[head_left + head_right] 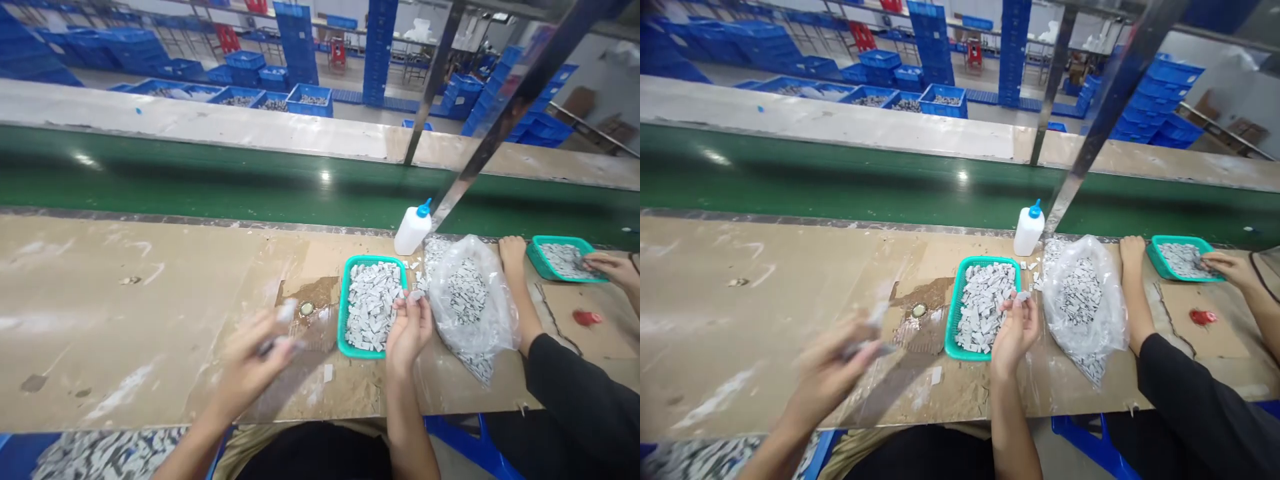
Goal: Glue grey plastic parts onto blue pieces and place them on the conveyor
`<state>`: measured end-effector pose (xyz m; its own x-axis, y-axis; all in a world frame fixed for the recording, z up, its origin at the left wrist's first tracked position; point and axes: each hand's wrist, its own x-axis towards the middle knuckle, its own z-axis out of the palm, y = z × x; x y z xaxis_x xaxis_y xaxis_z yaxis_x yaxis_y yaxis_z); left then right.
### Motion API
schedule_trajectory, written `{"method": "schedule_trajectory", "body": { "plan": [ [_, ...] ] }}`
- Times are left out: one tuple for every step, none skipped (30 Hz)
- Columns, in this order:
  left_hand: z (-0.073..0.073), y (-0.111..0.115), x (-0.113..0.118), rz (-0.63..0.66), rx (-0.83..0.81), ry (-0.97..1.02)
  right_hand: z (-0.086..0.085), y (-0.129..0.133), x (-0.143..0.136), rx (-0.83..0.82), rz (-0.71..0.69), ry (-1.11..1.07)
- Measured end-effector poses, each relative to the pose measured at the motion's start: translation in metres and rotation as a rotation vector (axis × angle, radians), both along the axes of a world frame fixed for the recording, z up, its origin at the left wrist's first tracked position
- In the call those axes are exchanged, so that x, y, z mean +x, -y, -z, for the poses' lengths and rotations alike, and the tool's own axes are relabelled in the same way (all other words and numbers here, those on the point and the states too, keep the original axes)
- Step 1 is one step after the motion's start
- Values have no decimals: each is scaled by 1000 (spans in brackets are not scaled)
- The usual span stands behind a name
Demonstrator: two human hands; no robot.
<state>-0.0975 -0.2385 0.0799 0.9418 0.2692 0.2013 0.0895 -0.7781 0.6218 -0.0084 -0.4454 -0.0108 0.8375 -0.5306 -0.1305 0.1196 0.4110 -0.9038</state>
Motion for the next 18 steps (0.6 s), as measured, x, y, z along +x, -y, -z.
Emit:
{"method": "schedule_trajectory", "body": {
  "plan": [
    [6,19,27,162,-30,22,-4,-3,-1,28,15,19],
    [12,38,52,302,-37,40,-8,-4,-2,52,31,35],
    [20,55,73,401,-14,43,-11,-5,-2,73,44,46],
    [28,71,91,475,37,23,-13,-5,-2,90,53,56],
    [35,84,104,530,101,-9,-15,-5,-2,105,55,63],
    [43,94,113,561,155,-30,-16,-4,-2,118,54,68],
    [49,101,118,576,197,-46,-17,-4,-2,127,51,71],
    [53,105,118,582,217,-58,-17,-4,-2,133,46,71],
    [57,106,117,587,208,-69,-17,-4,-2,135,39,69],
    [58,105,113,602,173,-89,-16,-3,-2,134,29,64],
    [57,103,108,621,118,-116,-15,-3,-2,128,18,58],
    [54,99,104,647,55,-153,-15,-3,-2,119,6,52],
    [49,94,99,675,-10,-190,-14,-3,-3,106,-3,46],
    [42,89,95,700,-66,-224,-13,-3,-3,89,-9,40],
    [35,83,92,718,-108,-253,-12,-3,-4,70,-7,36],
    [28,77,89,724,-139,-269,-10,-4,-4,50,0,34],
    [21,69,88,715,-166,-271,-10,-4,-5,34,13,34],
    [15,60,86,694,-192,-259,-9,-4,-6,6,34,33]
  ]
}}
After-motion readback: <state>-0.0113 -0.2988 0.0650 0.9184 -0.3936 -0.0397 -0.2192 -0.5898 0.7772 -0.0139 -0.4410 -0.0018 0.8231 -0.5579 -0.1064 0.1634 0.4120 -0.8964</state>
